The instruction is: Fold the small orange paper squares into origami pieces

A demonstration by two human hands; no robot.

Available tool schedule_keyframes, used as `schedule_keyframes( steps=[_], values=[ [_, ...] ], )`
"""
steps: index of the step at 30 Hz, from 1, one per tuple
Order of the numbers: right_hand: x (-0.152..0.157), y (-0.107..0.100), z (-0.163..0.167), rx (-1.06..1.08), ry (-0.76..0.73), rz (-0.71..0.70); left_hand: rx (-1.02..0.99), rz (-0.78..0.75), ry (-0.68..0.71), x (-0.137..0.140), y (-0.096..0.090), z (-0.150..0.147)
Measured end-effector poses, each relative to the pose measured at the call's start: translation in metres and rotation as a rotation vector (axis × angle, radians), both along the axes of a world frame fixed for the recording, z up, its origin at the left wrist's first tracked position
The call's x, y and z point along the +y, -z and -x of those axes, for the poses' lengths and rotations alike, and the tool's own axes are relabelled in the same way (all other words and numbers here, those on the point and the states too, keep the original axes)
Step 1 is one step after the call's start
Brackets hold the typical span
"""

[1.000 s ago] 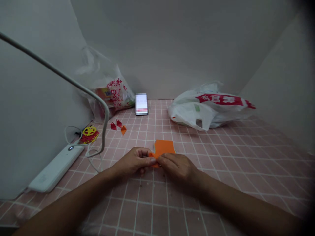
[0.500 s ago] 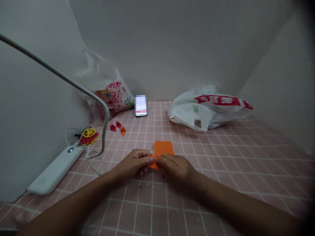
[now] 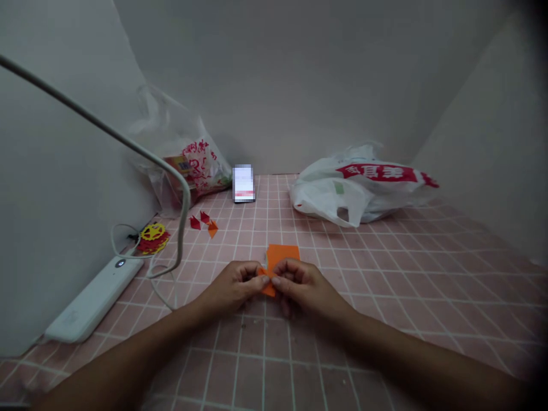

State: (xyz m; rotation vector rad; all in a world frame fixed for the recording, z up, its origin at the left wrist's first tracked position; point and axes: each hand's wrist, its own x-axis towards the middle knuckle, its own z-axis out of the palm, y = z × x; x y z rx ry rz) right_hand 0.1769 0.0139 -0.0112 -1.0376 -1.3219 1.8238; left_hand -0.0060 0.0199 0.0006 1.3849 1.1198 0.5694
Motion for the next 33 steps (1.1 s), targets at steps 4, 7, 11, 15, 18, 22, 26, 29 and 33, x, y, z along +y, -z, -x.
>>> schedule_keyframes(
  steps=[4, 7, 11, 15, 18, 22, 26, 29, 33],
  values=[
    [-0.001, 0.001, 0.0, 0.11, -0.027, 0.124, -0.032, -0.023, 0.002, 0.001, 0.004, 0.0],
    [-0.002, 0.001, 0.0, 0.181, 0.009, 0.183, -0.071, -0.032, -0.02, 0.002, 0.004, 0.001],
    [-0.003, 0.002, 0.0, 0.197, 0.067, 0.176, -0.143, -0.017, -0.011, 0.003, 0.005, 0.0],
    [-0.004, 0.008, 0.001, 0.215, 0.097, 0.151, -0.165, 0.006, 0.003, 0.003, 0.008, 0.0],
    [-0.004, 0.011, 0.002, 0.217, 0.075, 0.113, -0.136, -0.022, -0.015, 0.002, 0.008, -0.001],
    [-0.004, 0.007, 0.002, 0.092, 0.076, -0.002, -0.005, -0.05, -0.029, -0.001, 0.001, -0.003],
    [-0.005, 0.001, 0.001, -0.005, 0.101, -0.094, 0.138, -0.092, 0.032, -0.004, -0.005, -0.004],
    [-0.005, 0.002, 0.001, -0.025, 0.123, -0.079, 0.115, -0.112, 0.047, -0.004, -0.006, -0.005],
    [-0.001, 0.007, 0.001, -0.015, 0.167, -0.064, -0.033, -0.036, -0.001, -0.003, -0.003, -0.006]
  ],
)
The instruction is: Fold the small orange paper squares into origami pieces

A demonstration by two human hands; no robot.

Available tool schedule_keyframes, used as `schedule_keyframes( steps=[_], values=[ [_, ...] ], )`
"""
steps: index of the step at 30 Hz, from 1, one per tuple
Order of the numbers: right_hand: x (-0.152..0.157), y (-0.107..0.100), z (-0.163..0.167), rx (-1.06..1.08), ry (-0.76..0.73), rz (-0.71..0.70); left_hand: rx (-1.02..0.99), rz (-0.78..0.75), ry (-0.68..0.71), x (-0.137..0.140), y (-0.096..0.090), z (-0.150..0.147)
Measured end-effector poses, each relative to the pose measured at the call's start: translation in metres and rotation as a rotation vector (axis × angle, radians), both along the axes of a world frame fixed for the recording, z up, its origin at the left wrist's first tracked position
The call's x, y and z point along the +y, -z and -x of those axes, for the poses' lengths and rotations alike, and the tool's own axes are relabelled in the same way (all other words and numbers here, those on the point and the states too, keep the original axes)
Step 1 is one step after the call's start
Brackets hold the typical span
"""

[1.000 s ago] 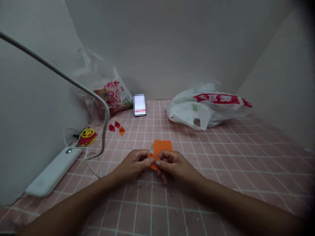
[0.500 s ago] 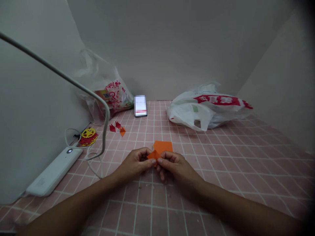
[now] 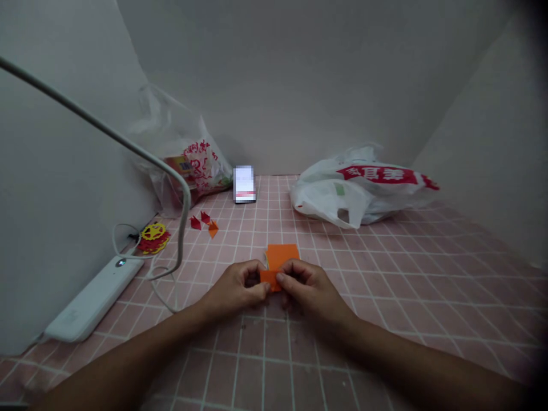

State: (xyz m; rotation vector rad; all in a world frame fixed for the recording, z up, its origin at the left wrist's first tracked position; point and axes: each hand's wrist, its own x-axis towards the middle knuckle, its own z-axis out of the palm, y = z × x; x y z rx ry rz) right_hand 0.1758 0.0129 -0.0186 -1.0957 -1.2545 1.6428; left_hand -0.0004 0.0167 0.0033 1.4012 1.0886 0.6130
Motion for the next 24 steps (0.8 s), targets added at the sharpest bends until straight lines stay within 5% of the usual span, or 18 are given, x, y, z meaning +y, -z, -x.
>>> schedule_keyframes(
  steps=[14, 24],
  values=[
    [-0.001, -0.006, 0.0, 0.049, 0.045, 0.003, -0.247, 0.016, -0.118, 0.004, 0.006, 0.002],
    [0.001, 0.005, -0.003, 0.073, -0.015, -0.036, -0.202, -0.096, -0.16, 0.001, 0.005, -0.001]
  ],
)
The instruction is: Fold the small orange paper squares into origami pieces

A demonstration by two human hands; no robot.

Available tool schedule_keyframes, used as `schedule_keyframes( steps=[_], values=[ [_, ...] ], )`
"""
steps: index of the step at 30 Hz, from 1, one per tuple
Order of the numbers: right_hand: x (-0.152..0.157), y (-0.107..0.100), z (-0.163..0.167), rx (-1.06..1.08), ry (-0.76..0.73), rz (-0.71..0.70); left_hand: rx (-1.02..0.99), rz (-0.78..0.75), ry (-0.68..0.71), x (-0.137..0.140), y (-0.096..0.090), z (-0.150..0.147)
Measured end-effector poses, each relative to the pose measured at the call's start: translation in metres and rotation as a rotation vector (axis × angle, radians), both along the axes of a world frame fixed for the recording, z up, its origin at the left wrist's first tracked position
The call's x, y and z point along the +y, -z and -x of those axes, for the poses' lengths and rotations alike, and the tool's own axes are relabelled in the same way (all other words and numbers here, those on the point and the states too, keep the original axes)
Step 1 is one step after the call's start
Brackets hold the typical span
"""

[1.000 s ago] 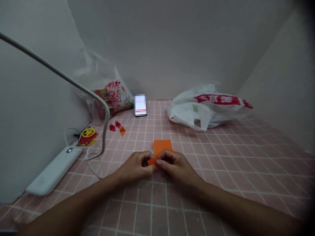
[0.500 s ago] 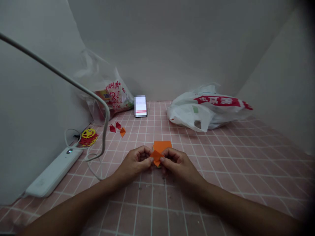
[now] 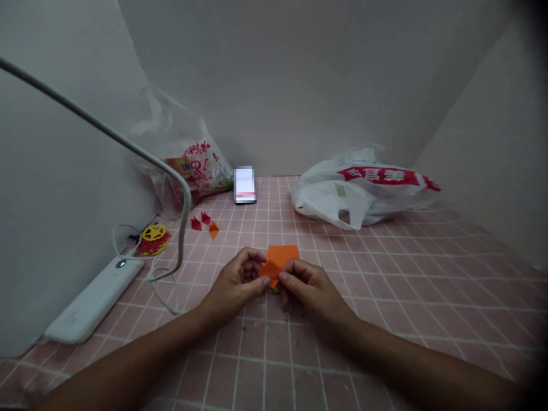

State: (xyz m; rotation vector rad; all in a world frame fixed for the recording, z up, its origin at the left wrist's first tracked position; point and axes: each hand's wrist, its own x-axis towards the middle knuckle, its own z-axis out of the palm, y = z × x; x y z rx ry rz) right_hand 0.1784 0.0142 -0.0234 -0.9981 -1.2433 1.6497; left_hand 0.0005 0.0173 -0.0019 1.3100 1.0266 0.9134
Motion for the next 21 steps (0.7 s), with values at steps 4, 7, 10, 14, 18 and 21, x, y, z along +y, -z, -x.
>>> schedule_keyframes(
  steps=[4, 7, 10, 14, 18, 21],
  values=[
    [0.0012, 0.0017, -0.0009, 0.004, -0.005, -0.031, 0.037, -0.041, 0.014, -0.0007, -0.0002, 0.0016],
    [0.0021, 0.0, -0.0013, -0.004, 0.019, -0.023, 0.053, -0.074, 0.04, -0.001, -0.0002, 0.0019],
    [0.003, -0.0015, -0.0018, -0.012, 0.019, 0.019, 0.094, -0.106, 0.05, -0.0014, -0.0014, 0.0018],
    [0.0033, -0.0021, -0.0021, -0.021, 0.03, 0.034, 0.201, -0.127, 0.02, -0.0026, -0.0035, 0.0022],
    [0.0025, -0.0017, -0.0022, -0.029, 0.049, 0.006, 0.282, -0.166, -0.024, -0.0047, -0.0049, 0.0026],
    [0.0018, -0.0017, -0.0021, -0.035, 0.06, -0.008, 0.318, -0.174, -0.061, -0.0061, -0.0059, 0.0021]
  ],
)
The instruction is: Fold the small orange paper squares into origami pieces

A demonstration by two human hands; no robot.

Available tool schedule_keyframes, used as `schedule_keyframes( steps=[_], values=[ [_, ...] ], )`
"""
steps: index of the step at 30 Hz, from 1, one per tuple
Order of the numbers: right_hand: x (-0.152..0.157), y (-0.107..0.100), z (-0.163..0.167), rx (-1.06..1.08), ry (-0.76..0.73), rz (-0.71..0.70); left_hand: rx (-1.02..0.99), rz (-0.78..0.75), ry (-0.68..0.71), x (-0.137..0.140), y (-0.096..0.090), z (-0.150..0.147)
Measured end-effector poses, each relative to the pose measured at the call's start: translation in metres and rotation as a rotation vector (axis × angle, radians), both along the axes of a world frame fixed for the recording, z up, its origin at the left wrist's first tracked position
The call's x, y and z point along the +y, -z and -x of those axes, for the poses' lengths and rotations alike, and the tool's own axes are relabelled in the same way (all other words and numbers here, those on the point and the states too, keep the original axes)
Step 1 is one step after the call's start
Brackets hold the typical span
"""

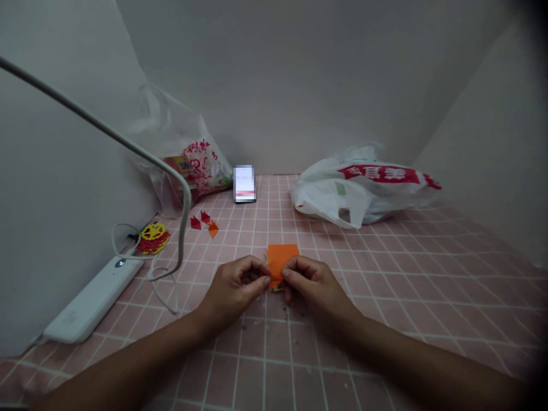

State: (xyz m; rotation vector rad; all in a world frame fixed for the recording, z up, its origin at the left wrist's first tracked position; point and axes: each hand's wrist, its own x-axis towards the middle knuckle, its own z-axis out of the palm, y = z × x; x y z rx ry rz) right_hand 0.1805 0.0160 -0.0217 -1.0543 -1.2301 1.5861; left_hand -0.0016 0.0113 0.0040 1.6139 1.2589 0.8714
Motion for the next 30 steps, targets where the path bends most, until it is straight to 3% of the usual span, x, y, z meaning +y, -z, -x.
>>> schedule_keyframes(
  steps=[17, 30],
  values=[
    [-0.0057, -0.0026, 0.0018, 0.0, 0.03, -0.087, -0.214, 0.16, -0.074, -0.0004, 0.0014, -0.0068],
    [-0.0058, -0.0046, 0.0016, 0.016, 0.051, -0.097, -0.275, 0.139, -0.044, 0.0009, 0.0062, -0.0054]
  ],
)
